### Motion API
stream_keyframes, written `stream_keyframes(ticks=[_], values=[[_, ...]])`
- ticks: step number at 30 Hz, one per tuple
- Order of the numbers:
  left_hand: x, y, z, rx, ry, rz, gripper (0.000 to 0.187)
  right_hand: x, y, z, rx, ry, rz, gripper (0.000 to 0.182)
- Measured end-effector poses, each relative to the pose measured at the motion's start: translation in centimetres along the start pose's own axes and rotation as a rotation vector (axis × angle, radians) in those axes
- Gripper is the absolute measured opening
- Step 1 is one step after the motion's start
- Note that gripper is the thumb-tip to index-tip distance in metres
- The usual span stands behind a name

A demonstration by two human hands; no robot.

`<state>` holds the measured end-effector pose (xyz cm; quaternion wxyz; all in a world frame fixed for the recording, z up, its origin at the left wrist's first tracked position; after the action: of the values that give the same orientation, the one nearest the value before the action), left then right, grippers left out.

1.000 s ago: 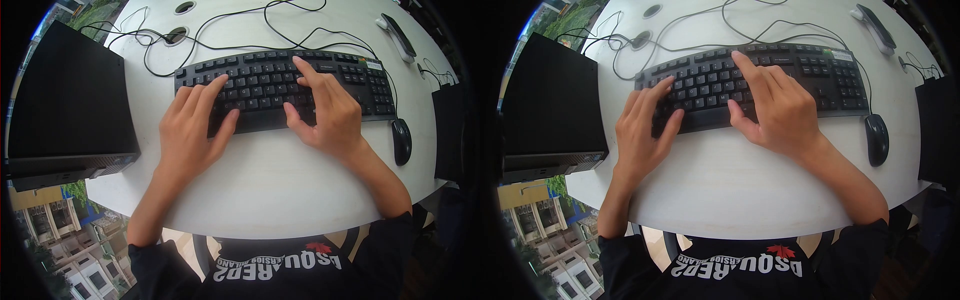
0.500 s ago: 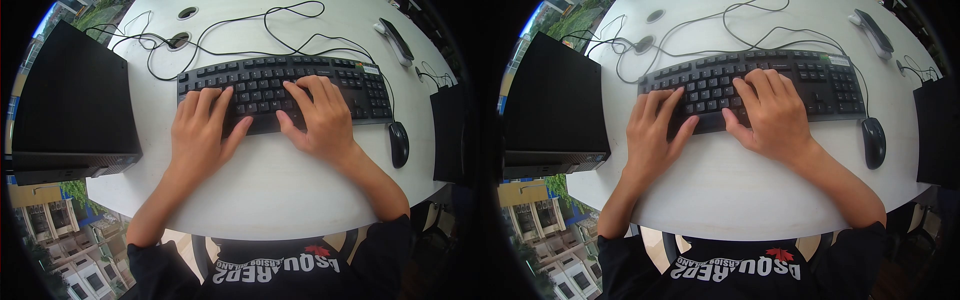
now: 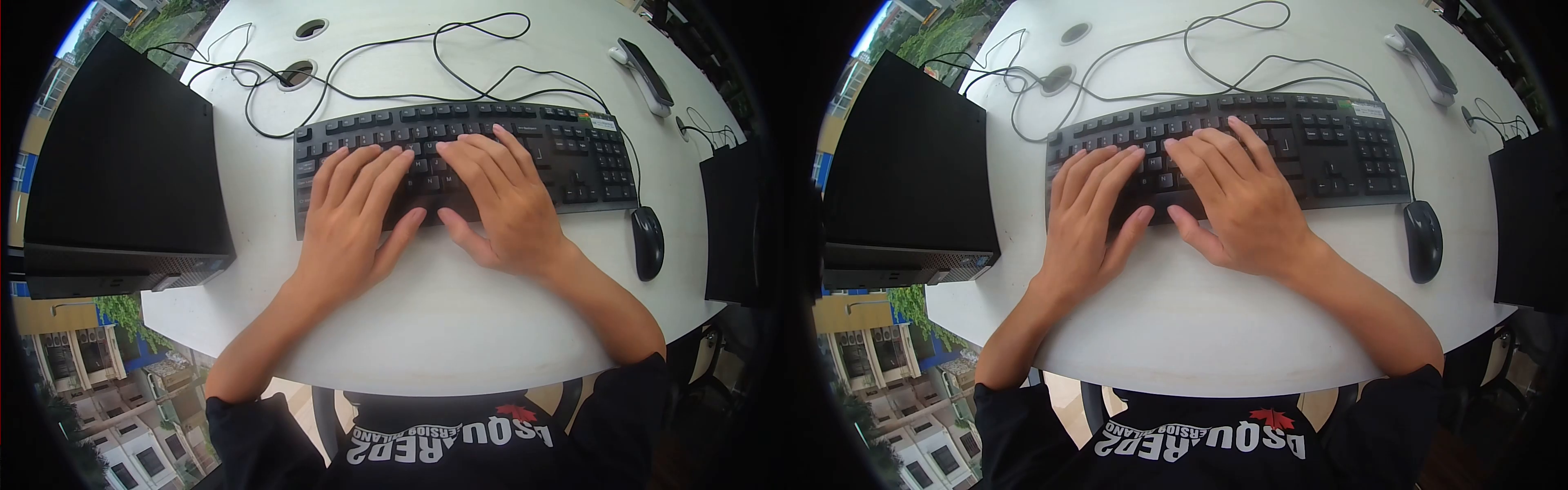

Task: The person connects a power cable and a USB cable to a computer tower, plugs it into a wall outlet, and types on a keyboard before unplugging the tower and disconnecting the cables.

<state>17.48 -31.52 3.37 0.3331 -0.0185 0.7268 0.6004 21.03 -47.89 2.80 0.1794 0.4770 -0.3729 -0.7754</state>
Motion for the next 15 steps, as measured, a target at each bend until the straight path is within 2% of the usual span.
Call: stream_keyframes(ticks=[9, 15], values=[[-0.2, -0.9, -0.6, -0.211, 0.022, 0.016, 0.052, 0.0, -1.2, 0.1, 0.056, -0.114, 0.041, 0.064], [0.6, 1.1, 1.1, 0.028, 0.176, -0.064, 0.061, 1.1, 2.9, -1.0, -0.085, -0.042, -0.200, 0.076]])
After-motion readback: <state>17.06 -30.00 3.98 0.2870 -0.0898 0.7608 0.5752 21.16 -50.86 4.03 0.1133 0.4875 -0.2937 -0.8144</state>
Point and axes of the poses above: each hand's wrist, its own x-axis away from the middle knuckle, its own y-axis out of the back of the hand, z = x × y, the point moved 7 cm from there along -x, towards the middle knuckle, and after that the axes turned 11 degrees about -x, right-handed, at the moved point
